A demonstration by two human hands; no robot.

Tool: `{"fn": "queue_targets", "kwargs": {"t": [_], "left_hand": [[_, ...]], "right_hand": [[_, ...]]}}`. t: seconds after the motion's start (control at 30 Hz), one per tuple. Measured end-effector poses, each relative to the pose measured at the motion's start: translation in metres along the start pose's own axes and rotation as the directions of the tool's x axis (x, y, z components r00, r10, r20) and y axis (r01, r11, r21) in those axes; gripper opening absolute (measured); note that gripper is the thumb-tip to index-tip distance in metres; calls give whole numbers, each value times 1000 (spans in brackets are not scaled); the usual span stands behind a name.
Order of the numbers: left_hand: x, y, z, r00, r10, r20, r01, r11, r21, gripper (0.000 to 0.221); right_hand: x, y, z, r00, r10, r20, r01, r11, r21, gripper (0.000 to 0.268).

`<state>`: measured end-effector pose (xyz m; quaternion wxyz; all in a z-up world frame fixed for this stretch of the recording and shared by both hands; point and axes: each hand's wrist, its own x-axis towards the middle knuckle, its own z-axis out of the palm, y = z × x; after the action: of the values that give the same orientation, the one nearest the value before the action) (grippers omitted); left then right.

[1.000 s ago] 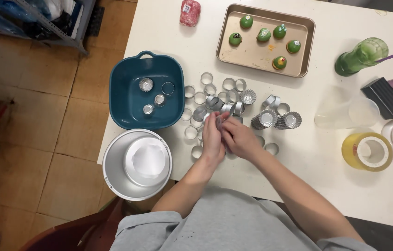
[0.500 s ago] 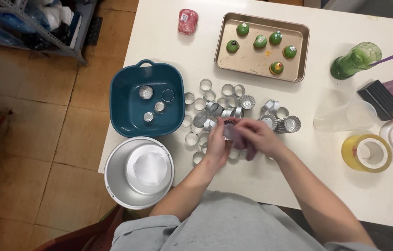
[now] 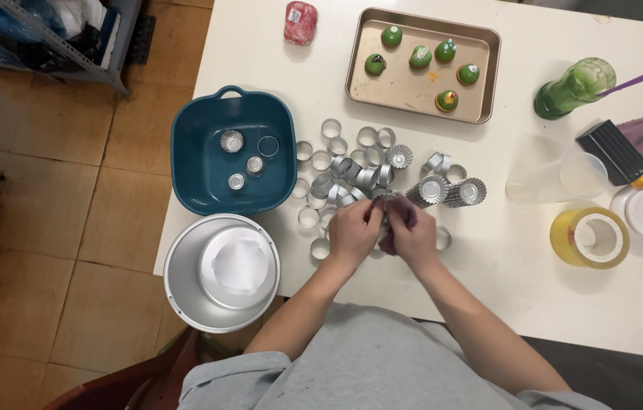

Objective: Organizing and stacking small metal baking molds into a container.

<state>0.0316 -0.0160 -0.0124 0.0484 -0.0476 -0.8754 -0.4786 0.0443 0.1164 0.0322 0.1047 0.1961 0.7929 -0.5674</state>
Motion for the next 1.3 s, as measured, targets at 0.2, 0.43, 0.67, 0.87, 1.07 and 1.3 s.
{"fn": "queue_targets", "kwargs": {"t": [0.2, 0.43, 0.67, 0.87, 1.07, 1.3], "left_hand": [[7, -34, 16, 535, -50, 843, 844, -14, -536, 27], [27, -19, 63, 916, -168, 365, 326, 841, -431, 33], [91, 14, 91, 837, -246, 488, 220, 969, 110, 51], [105, -5, 104, 798, -275, 536, 146, 951, 271, 66], [102, -17, 59, 799, -250, 547, 294, 956, 7, 72], [155, -120, -123, 925, -175, -336, 214, 973, 83, 21]], "right_hand": [[18, 32, -2, 947, -302, 106, 219, 854, 473, 38], [21, 97, -25, 911, -403, -88, 408, 911, 56, 25], [-34, 112, -73, 972, -14, -236, 104, 922, 373, 24], [-45, 123, -73, 974, 78, -213, 23, 900, 434, 25], [-32, 138, -60, 992, 22, -123, 39, 880, 474, 26], [-23, 115, -54, 995, -19, -93, 54, 920, 388, 23]]}}
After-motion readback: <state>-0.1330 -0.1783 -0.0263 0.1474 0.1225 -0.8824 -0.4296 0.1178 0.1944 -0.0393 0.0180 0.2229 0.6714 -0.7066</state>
